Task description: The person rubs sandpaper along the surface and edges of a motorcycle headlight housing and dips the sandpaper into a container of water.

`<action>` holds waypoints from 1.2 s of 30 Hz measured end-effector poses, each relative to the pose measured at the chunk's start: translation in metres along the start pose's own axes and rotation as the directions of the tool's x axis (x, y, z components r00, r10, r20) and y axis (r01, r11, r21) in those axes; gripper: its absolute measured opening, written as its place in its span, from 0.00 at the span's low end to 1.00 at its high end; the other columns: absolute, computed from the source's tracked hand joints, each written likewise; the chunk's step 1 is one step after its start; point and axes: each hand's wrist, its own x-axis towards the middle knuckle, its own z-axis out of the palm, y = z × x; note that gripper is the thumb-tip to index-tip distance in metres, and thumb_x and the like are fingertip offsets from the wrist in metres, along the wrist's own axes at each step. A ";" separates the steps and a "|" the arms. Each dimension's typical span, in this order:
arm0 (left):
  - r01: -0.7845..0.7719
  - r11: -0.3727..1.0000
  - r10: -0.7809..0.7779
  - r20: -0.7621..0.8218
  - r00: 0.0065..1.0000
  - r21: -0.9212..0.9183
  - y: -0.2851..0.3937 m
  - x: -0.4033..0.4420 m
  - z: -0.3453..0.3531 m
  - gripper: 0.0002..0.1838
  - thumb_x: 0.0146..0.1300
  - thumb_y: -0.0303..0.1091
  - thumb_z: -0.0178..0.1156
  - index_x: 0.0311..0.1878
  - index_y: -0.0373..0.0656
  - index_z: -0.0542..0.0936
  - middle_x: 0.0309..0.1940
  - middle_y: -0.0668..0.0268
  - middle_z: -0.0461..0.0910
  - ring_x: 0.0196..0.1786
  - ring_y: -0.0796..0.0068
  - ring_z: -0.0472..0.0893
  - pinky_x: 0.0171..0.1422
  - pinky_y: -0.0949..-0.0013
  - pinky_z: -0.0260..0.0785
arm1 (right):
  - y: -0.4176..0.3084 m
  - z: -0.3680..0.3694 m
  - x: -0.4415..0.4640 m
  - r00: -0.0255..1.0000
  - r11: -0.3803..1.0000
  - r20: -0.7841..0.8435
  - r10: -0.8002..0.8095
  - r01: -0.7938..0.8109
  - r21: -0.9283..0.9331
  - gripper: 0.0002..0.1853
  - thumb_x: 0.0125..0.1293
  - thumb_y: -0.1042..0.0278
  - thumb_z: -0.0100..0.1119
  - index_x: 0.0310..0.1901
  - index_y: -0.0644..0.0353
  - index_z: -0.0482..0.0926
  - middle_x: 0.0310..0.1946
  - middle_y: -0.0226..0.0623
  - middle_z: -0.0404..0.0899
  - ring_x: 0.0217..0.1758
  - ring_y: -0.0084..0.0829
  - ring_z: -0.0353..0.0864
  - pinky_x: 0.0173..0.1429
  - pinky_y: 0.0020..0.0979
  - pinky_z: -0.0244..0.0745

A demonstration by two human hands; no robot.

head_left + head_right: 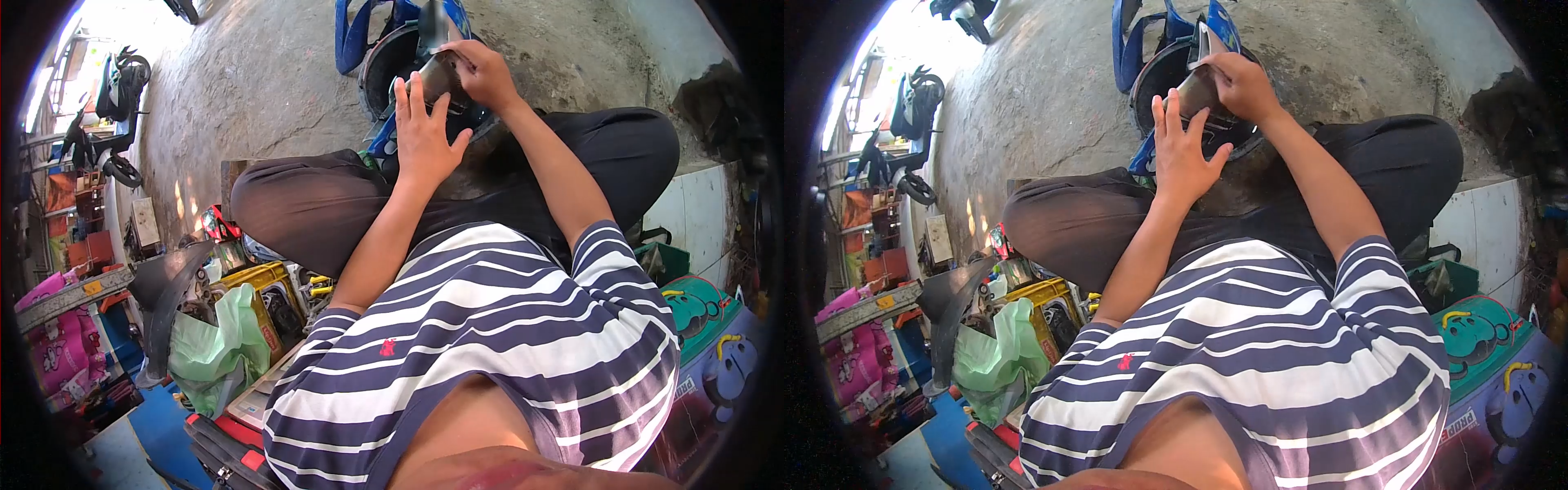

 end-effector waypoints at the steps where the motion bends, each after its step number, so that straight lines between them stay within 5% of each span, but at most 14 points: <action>1: 0.008 1.000 -0.008 0.000 1.000 -0.002 0.002 -0.001 0.001 0.37 0.59 0.47 0.82 0.69 0.40 0.85 0.87 0.37 0.53 0.90 0.27 0.47 0.90 0.37 0.54 | -0.009 0.000 -0.001 0.998 0.998 -0.001 -0.056 0.056 0.014 0.15 0.72 0.79 0.65 0.57 0.56 0.89 0.50 0.47 0.90 0.52 0.52 0.91 0.57 0.42 0.85; 5: 0.002 1.000 -0.002 0.007 1.000 -0.004 0.000 -0.001 0.001 0.37 0.59 0.47 0.82 0.69 0.40 0.85 0.87 0.37 0.54 0.90 0.28 0.47 0.90 0.37 0.53 | 0.008 0.001 -0.001 0.988 0.985 -0.002 0.153 -0.152 0.082 0.13 0.73 0.77 0.65 0.56 0.57 0.88 0.49 0.46 0.91 0.52 0.52 0.92 0.57 0.42 0.86; 9: 0.005 1.000 -0.005 0.004 1.000 0.006 0.003 -0.001 0.002 0.37 0.59 0.47 0.82 0.69 0.40 0.85 0.87 0.37 0.53 0.90 0.28 0.47 0.90 0.37 0.52 | -0.006 0.002 -0.004 0.999 1.000 -0.027 -0.021 0.021 -0.002 0.13 0.73 0.76 0.66 0.56 0.57 0.88 0.50 0.46 0.91 0.50 0.51 0.92 0.54 0.41 0.86; 13: -0.001 1.000 0.001 0.000 1.000 -0.011 0.001 -0.001 0.002 0.37 0.59 0.47 0.82 0.69 0.40 0.85 0.87 0.36 0.53 0.90 0.27 0.47 0.90 0.37 0.52 | -0.001 0.002 0.000 0.992 0.989 -0.021 0.121 -0.119 0.088 0.13 0.73 0.76 0.66 0.56 0.56 0.88 0.49 0.48 0.91 0.49 0.53 0.91 0.54 0.41 0.86; 22: 0.002 1.000 -0.002 -0.002 1.000 -0.011 0.001 -0.001 0.001 0.37 0.58 0.46 0.83 0.69 0.40 0.85 0.87 0.36 0.53 0.90 0.27 0.47 0.90 0.37 0.53 | 0.002 0.002 0.000 0.986 0.980 -0.043 0.163 -0.157 0.123 0.13 0.74 0.76 0.66 0.56 0.56 0.89 0.46 0.48 0.91 0.46 0.52 0.92 0.51 0.40 0.85; 25: 0.003 1.000 -0.003 -0.003 1.000 -0.003 0.000 -0.001 0.001 0.37 0.58 0.46 0.82 0.69 0.40 0.85 0.87 0.37 0.53 0.90 0.27 0.47 0.90 0.38 0.53 | 0.008 0.003 -0.001 0.993 0.995 -0.061 0.097 -0.096 0.020 0.11 0.78 0.77 0.64 0.58 0.57 0.88 0.44 0.42 0.91 0.40 0.33 0.90 0.49 0.31 0.82; 28: 0.015 1.000 -0.015 0.010 1.000 -0.005 0.003 -0.002 0.002 0.37 0.59 0.47 0.82 0.70 0.40 0.85 0.87 0.37 0.53 0.91 0.28 0.47 0.90 0.38 0.53 | 0.004 0.005 -0.005 0.999 0.999 -0.048 0.006 -0.005 0.034 0.12 0.77 0.78 0.64 0.57 0.58 0.88 0.42 0.42 0.91 0.40 0.32 0.89 0.49 0.31 0.82; 32: 0.004 1.000 -0.004 0.014 1.000 0.003 0.002 -0.001 0.000 0.37 0.59 0.46 0.82 0.70 0.40 0.85 0.87 0.37 0.53 0.91 0.28 0.46 0.90 0.38 0.53 | 0.018 0.001 -0.002 0.972 0.968 -0.019 0.233 -0.230 0.096 0.12 0.74 0.75 0.66 0.56 0.56 0.89 0.46 0.49 0.90 0.42 0.51 0.90 0.49 0.40 0.85; 36: 0.017 1.000 -0.017 0.011 1.000 -0.003 0.002 0.000 0.002 0.37 0.59 0.46 0.82 0.70 0.40 0.85 0.87 0.36 0.53 0.91 0.28 0.46 0.90 0.38 0.53 | -0.009 0.005 -0.004 0.996 0.997 -0.080 -0.024 0.030 0.074 0.12 0.75 0.76 0.65 0.56 0.55 0.89 0.44 0.48 0.91 0.41 0.46 0.92 0.46 0.38 0.83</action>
